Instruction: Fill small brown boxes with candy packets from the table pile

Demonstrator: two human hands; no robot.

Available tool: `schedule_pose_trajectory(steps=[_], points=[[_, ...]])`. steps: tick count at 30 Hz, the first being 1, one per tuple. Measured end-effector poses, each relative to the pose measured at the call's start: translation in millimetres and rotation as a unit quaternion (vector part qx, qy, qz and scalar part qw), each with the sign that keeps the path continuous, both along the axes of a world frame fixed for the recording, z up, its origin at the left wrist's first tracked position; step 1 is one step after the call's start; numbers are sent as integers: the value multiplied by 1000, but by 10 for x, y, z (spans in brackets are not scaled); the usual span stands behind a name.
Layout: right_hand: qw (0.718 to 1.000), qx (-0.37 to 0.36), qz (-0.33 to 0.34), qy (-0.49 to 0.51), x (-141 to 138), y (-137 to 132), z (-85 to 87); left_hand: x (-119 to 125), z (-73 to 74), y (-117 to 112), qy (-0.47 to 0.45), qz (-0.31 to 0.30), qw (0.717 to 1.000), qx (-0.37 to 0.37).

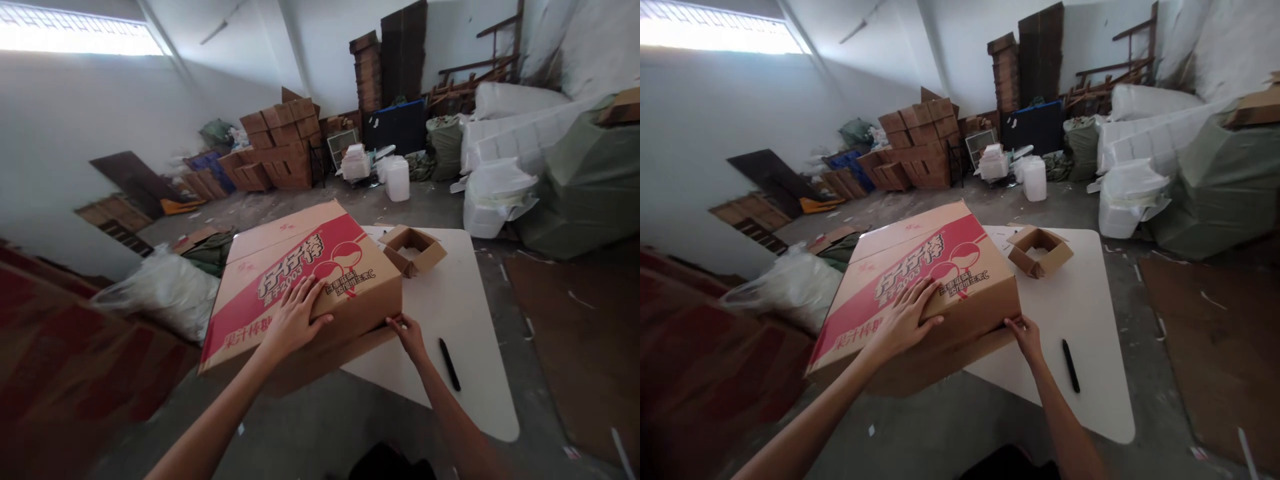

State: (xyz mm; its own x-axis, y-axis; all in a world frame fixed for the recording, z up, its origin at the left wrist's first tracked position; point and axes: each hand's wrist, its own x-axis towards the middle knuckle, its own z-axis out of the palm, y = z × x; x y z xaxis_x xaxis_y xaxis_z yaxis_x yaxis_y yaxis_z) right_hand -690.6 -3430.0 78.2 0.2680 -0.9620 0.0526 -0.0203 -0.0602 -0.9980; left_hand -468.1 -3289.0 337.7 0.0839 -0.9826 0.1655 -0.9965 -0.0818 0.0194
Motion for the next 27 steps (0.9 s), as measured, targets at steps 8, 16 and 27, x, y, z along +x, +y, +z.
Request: schedule_pose_trajectory(steps=[8,16,27], points=[[866,-301,129,378,60,135,179,-282,-51,-187,20,51,998,8],[877,-339,29,339,399,593,62,-195,-121,-445,-28,97,994,-42],[872,-443,13,210,211,700,452,69,342,-496,-21,142,990,-1]])
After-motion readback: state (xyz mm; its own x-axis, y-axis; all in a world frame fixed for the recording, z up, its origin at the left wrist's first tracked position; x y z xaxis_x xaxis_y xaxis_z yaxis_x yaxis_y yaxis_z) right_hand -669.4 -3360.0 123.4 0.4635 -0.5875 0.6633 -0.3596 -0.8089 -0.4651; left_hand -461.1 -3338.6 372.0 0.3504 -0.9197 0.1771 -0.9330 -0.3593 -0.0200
